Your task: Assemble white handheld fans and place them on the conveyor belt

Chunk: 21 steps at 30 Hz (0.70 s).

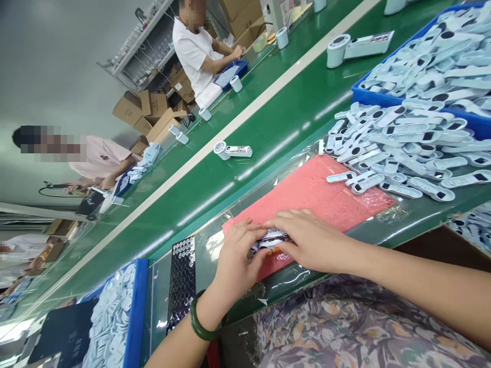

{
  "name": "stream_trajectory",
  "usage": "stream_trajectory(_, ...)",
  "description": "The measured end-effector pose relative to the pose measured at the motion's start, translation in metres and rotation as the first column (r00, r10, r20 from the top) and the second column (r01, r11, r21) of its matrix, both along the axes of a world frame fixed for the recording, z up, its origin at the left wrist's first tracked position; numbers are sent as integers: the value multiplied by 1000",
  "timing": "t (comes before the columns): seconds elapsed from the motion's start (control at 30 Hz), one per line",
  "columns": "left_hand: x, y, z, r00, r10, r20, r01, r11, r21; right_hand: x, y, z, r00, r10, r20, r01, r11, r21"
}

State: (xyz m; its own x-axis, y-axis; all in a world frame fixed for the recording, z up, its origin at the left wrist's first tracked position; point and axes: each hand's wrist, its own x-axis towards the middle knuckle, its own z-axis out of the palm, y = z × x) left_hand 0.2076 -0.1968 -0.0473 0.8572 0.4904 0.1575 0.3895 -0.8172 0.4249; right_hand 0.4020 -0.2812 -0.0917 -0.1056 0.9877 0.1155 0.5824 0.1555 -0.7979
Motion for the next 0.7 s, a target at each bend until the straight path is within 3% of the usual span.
stream_trajectory(0.4,0,-3,6,1000,-18,-24,16,996,-90,9,2,-1,994,108,-36,-106,994,36)
stream_trajectory(0.7,9,28,17,999,-47,-12,42,963,-266,17,16,5,991,120,-66,-122,992,-30)
